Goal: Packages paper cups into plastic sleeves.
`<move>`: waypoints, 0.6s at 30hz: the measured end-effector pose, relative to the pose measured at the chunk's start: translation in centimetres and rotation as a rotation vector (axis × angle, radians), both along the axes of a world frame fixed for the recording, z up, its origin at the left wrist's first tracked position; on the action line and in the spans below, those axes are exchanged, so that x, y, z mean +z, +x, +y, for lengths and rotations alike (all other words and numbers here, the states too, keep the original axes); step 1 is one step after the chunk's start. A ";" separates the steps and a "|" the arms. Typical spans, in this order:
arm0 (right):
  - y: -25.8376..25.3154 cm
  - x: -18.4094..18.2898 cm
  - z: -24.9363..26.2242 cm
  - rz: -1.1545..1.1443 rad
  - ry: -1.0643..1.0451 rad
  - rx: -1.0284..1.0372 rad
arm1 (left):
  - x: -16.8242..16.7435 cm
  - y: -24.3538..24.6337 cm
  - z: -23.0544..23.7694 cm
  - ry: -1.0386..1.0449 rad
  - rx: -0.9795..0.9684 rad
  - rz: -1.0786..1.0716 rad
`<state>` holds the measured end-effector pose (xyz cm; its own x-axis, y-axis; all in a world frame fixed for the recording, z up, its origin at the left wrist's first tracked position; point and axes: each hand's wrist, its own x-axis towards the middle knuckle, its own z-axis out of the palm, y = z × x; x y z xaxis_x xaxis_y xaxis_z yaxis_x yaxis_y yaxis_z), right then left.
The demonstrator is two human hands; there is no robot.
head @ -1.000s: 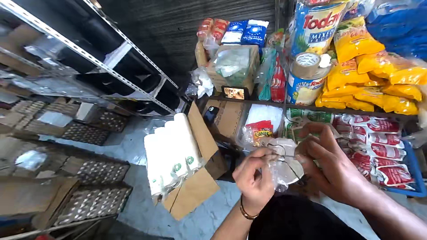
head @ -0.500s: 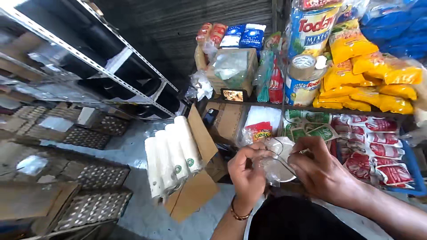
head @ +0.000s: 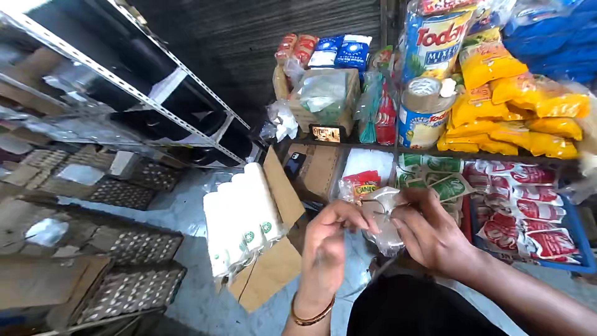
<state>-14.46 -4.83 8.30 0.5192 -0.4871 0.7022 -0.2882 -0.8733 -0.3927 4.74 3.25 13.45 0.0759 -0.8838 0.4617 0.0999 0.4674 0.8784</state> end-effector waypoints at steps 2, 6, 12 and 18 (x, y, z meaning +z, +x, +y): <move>0.0 0.1 -0.5 0.020 -0.033 -0.023 | 1.5 1.3 1.3 -0.067 -0.023 0.094; -0.3 0.8 -1.6 0.009 -0.001 0.012 | 3.9 6.6 5.1 -0.199 0.047 0.482; 0.2 1.2 -2.4 0.011 0.011 0.062 | -0.1 18.8 13.5 0.459 0.841 -0.912; 1.1 1.9 -2.1 0.045 0.027 0.105 | 1.0 14.1 14.0 0.715 0.808 -1.303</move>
<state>-13.38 -6.90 10.16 0.5995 -0.4469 0.6640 -0.2134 -0.8888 -0.4055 18.82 17.25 14.43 0.4990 -0.8566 0.1314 -0.8571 -0.4655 0.2206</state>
